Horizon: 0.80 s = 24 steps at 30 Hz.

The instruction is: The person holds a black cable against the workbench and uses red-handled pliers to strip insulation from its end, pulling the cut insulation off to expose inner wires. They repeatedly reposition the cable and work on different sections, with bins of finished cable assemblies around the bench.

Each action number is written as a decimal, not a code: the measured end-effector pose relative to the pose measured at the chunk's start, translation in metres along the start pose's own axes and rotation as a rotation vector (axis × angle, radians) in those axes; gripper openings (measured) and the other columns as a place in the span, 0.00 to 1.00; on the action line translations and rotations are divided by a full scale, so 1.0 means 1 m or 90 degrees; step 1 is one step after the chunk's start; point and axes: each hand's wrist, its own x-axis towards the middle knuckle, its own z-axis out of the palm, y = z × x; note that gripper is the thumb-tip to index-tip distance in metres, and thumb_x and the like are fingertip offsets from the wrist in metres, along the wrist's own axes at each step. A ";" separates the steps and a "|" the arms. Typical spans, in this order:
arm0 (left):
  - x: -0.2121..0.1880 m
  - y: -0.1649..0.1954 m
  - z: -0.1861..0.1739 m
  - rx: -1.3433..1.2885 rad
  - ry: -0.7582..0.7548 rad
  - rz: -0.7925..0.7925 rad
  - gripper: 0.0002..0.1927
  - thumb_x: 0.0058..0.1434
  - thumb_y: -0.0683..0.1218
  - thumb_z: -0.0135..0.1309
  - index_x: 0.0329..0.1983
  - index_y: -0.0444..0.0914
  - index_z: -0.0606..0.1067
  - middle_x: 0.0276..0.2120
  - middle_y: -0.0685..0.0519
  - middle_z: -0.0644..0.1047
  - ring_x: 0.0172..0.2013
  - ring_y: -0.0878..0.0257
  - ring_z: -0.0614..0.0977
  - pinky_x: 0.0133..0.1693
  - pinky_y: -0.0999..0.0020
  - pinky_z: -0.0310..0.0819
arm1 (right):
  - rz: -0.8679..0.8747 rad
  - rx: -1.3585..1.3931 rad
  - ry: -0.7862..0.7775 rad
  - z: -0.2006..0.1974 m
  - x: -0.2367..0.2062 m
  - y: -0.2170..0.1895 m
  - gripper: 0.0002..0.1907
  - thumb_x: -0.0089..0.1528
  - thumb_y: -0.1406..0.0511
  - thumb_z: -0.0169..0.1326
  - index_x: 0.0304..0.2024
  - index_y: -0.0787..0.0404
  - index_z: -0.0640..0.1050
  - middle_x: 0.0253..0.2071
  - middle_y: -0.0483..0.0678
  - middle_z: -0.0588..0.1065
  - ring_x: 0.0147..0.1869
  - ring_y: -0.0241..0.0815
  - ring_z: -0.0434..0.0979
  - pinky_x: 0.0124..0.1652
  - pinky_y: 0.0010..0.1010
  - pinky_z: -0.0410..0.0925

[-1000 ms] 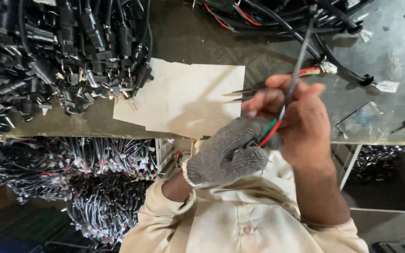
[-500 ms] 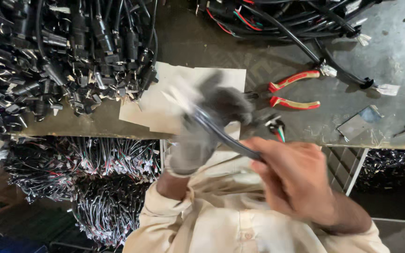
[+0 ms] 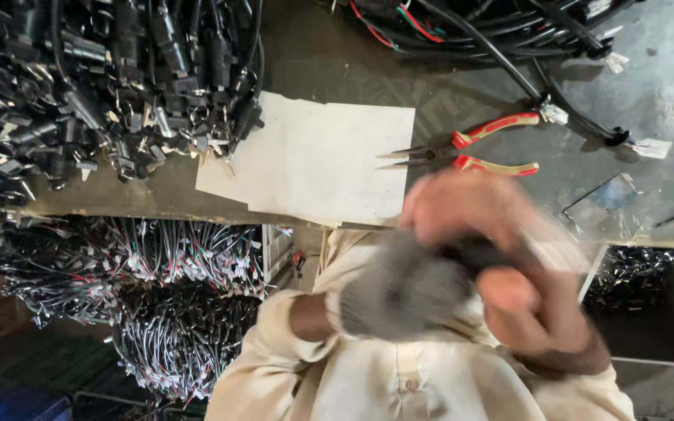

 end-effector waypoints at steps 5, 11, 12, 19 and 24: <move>-0.016 0.000 0.028 0.157 -0.156 -0.046 0.12 0.64 0.48 0.60 0.49 0.41 0.76 0.37 0.50 0.80 0.38 0.52 0.83 0.41 0.66 0.76 | -0.091 0.344 -0.053 -0.035 0.003 -0.005 0.14 0.69 0.53 0.50 0.40 0.55 0.74 0.38 0.43 0.73 0.43 0.42 0.78 0.50 0.38 0.68; 0.016 0.017 0.009 0.181 -0.127 0.077 0.07 0.70 0.47 0.57 0.48 0.42 0.76 0.35 0.50 0.80 0.36 0.52 0.81 0.40 0.62 0.74 | -0.106 0.354 -0.051 -0.073 -0.052 0.040 0.11 0.64 0.55 0.56 0.27 0.47 0.75 0.27 0.35 0.72 0.35 0.35 0.78 0.45 0.35 0.68; 0.020 0.013 0.002 0.187 -0.121 0.101 0.06 0.71 0.46 0.57 0.47 0.42 0.76 0.35 0.51 0.80 0.36 0.53 0.81 0.40 0.62 0.74 | -0.120 0.322 -0.026 -0.076 -0.055 0.043 0.12 0.63 0.55 0.57 0.25 0.46 0.75 0.25 0.33 0.72 0.33 0.34 0.78 0.44 0.35 0.68; 0.008 -0.011 -0.032 -0.580 0.086 -0.143 0.14 0.64 0.41 0.60 0.53 0.35 0.78 0.36 0.55 0.79 0.33 0.68 0.79 0.31 0.75 0.71 | -0.017 0.256 0.162 -0.040 -0.008 0.081 0.20 0.74 0.54 0.45 0.60 0.59 0.67 0.53 0.46 0.71 0.56 0.40 0.70 0.57 0.34 0.64; 0.016 0.009 -0.054 0.019 0.130 -0.107 0.15 0.62 0.39 0.63 0.52 0.35 0.77 0.54 0.46 0.78 0.44 0.63 0.79 0.44 0.71 0.73 | 0.455 0.133 -0.092 -0.006 -0.043 0.114 0.25 0.68 0.64 0.56 0.67 0.66 0.70 0.34 0.45 0.68 0.35 0.33 0.64 0.33 0.27 0.59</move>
